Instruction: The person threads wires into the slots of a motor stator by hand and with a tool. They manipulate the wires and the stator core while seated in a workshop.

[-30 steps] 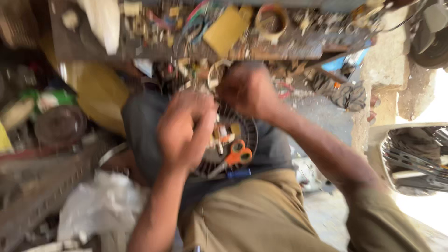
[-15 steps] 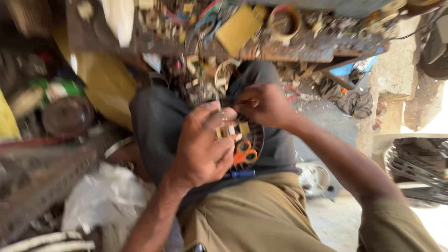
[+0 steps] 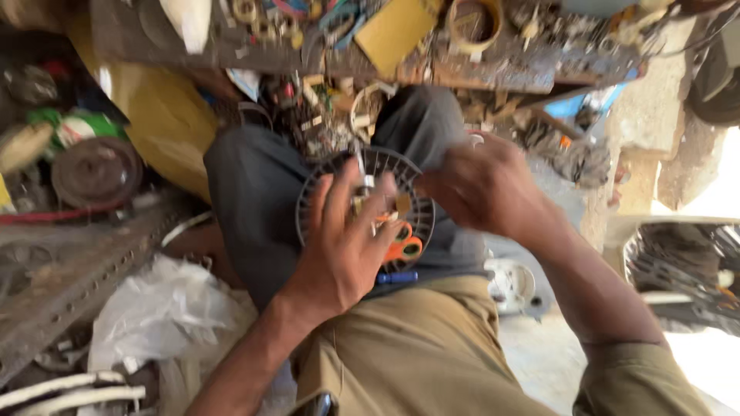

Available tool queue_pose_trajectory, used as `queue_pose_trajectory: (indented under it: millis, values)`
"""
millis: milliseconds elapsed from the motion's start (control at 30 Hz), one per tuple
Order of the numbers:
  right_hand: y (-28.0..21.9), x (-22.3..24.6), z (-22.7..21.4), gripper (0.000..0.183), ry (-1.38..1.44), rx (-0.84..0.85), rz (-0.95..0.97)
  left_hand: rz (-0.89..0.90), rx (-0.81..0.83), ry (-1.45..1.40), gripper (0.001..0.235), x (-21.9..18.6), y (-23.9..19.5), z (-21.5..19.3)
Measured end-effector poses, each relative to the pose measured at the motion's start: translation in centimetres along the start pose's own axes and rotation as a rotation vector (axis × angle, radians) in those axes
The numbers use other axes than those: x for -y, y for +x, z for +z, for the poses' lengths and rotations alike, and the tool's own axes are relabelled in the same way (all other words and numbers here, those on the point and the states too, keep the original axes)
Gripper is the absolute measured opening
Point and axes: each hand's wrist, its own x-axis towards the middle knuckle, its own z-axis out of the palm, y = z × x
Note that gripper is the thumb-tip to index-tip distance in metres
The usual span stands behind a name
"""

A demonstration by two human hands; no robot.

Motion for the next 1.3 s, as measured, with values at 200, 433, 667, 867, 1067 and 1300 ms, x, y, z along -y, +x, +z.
queue_pose_trajectory:
  millis: [200, 433, 667, 867, 1067, 1300]
  values:
    - [6.4, -2.6, 3.2, 0.014, 0.217, -0.226, 0.277, -0.313, -0.099, -0.411, 0.010, 3.7, 2.3, 1.7]
    - [2.8, 6.9, -0.2, 0.003, 0.028, 0.296, -0.006, -0.529, 0.334, -0.486, 0.008, 8.5, 1.6, -0.2]
    - [4.2, -0.7, 2.0, 0.012, 0.339, -0.008, 0.264, -0.022, -0.062, -0.134, 0.022, 0.9, 0.0, 0.2]
    - [7.7, 0.0, 1.6, 0.009, -0.074, -0.285, 0.235, -0.468, 0.097, -0.296, 0.020, 8.0, 0.7, 3.9]
    - [2.6, 6.3, -1.2, 0.015, 0.045, 0.251, -0.054, -0.427, 0.162, -0.456, 0.004, 6.5, 0.8, -0.2]
    - [4.8, -1.4, 3.1, 0.012, 0.334, -0.016, 0.333, -0.113, -0.112, -0.320, 0.010, 0.7, 1.5, -0.4]
